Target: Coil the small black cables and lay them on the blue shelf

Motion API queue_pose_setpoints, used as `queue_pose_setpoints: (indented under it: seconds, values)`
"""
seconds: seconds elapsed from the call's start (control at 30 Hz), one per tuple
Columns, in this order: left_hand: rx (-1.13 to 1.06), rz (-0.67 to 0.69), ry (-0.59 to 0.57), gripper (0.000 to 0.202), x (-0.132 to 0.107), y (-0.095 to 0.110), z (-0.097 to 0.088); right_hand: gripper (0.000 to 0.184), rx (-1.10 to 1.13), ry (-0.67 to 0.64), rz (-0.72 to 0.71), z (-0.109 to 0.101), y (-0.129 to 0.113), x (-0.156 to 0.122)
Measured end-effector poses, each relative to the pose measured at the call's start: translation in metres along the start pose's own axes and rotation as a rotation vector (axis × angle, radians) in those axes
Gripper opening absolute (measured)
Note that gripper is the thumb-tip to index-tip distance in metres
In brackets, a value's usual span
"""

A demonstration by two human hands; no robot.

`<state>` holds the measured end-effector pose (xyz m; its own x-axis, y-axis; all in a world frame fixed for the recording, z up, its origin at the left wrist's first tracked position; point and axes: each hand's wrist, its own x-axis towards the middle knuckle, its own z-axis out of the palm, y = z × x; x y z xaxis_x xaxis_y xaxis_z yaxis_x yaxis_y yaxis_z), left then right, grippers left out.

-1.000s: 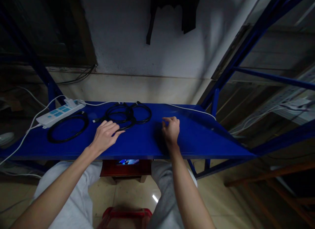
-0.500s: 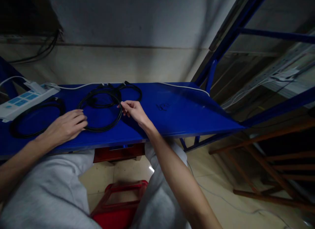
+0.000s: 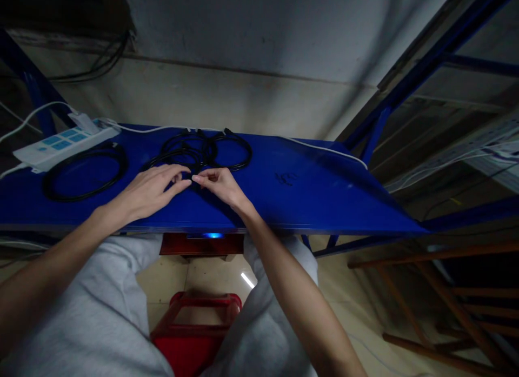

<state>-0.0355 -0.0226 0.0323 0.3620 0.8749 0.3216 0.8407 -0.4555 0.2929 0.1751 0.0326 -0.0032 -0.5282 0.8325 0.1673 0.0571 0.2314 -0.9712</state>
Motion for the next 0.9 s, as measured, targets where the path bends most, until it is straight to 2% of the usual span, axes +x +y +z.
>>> queue_pose_setpoints:
  seconds: [0.07, 0.17, 0.33, 0.43, 0.53, 0.77, 0.9]
  values:
    - [-0.004, -0.048, -0.043, 0.033, 0.007, 0.009, 0.014, 0.054, -0.004, 0.023, -0.030, 0.002, 0.003, 0.000]
    - [0.020, -0.090, -0.046, 0.028, 0.009, 0.010, 0.030, 0.056, -0.032, 0.065, -0.065, 0.006, 0.008, 0.001]
    - [0.065, -0.099, 0.004, 0.018, 0.006, 0.007, 0.041, 0.055, -0.087, 0.094, -0.057, 0.007, 0.014, 0.003]
    - [0.080, -0.087, 0.018, 0.013, 0.005, 0.006, 0.044, 0.052, -0.096, 0.079, -0.048, 0.006, 0.014, 0.002]
    - [0.099, -0.114, 0.010, 0.018, 0.006, 0.006, 0.046, 0.050, -0.103, 0.077, -0.050, 0.006, 0.016, 0.002]
    - [0.202, -0.184, -0.137, 0.023, 0.010, 0.012, 0.038, 0.045, -0.111, 0.110, -0.100, 0.008, 0.020, 0.002]
    - [0.229, -0.190, -0.162, 0.023, 0.009, 0.015, 0.035, 0.043, -0.124, 0.053, -0.099, 0.007, 0.019, 0.001]
